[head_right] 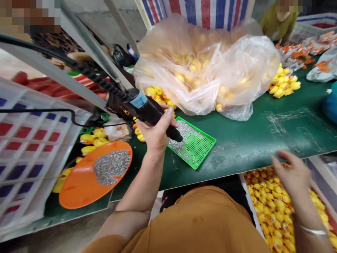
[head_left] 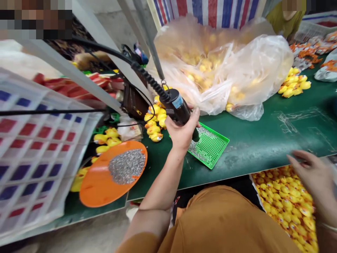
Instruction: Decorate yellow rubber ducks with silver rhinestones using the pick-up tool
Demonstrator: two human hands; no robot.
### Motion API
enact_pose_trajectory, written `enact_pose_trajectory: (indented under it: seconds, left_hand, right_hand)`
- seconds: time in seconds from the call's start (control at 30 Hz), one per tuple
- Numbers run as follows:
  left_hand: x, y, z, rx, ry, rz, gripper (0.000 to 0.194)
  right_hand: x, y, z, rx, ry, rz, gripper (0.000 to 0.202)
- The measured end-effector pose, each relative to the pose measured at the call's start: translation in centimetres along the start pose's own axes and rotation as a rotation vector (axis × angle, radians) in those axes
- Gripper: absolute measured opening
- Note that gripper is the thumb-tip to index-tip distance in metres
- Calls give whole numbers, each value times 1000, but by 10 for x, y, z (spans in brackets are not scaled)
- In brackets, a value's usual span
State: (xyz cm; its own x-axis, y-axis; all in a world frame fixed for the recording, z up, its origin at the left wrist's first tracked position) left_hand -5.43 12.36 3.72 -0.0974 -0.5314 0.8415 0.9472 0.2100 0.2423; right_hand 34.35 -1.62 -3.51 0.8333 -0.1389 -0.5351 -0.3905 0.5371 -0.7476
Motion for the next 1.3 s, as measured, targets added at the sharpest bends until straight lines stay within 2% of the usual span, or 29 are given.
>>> enact_pose_trajectory:
  seconds: [0.07,0.1,0.2,0.27,0.3,0.37,0.5,0.63,0.7,0.77,0.8,0.83,0.9,0.93,0.97,1.07,1.1,1.17,1.23,1.3]
  left_hand:
    - [4,-3,-2,4,11,14,25]
    - [6,-6,-2,11,16,24,25]
    - [12,-17,-3,40,37,40,24]
    - [13,-25,-3,52,39,34,25]
    - [14,-28,-3,58,37,31,25]
    - [14,-33,-4,63,31,32,25]
    - [17,-37,-7,57,20,23,19]
    - [18,-41,-8,80,23,4,18]
    - [18,-41,-9,86,13,4,20]
    - [17,-41,-9,82,-1,7,22]
    - [17,-40,-9,81,-4,9,22]
    - [17,-40,-8,83,-2,11,23]
    - [17,-40,-8,89,2,14,24]
    - [17,-38,-8,86,4,14,25]
    - [16,-35,-8,72,0,11,26]
    - [10,-21,-9,13,-24,-13,26]
    - [8,-16,-11,-5,-34,-21,25]
    - [6,-8,-14,-22,-41,-22,23]
    - [7,-3,-15,-21,-22,-17,22]
    - [11,-3,-14,-7,-7,-38,22]
  right_hand:
    - [-57,63,-4,-228,-170,149,32]
    - [-88,87,-11,-312,-255,142,31]
    - [-169,134,-34,-430,-466,93,28]
    - [-206,160,-51,-620,-610,85,29]
    - [-215,172,-57,-731,-644,63,27]
    - [-220,189,-59,-900,-633,-13,22]
    - [-217,202,-43,-1092,-602,-114,14]
    - [-225,219,-45,-1369,-636,24,26]
    - [-228,236,-50,-1565,-484,170,24]
    - [-232,253,-49,-1685,-222,390,15]
    - [-235,259,-43,-1669,-102,538,9]
    - [-239,263,-33,-1596,-11,692,6]
    - [-242,264,-11,-1407,62,912,10]
    - [-242,263,-7,-1380,56,936,9]
    - [-240,263,-10,-1432,36,885,8]
    - [-226,268,-46,-1775,-6,487,23]
    - [-222,270,-56,-1832,-1,387,25]
    - [-224,276,-60,-1772,27,419,24]
    - [-232,278,-49,-1617,32,634,16]
    - [-234,273,-37,-1534,-2,796,7]
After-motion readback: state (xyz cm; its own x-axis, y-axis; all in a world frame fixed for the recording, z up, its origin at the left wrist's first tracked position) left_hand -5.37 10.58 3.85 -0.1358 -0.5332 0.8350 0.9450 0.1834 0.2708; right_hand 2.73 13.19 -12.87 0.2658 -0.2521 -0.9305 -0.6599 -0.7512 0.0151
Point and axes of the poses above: each hand's wrist, its own z-axis towards the middle knuckle, its own y-axis out of the palm, x = y × z, the point moved 8 cm from there along z, towards the middle knuckle, and after that the axes turned 2 degrees about -x, right-handed, at the moved point
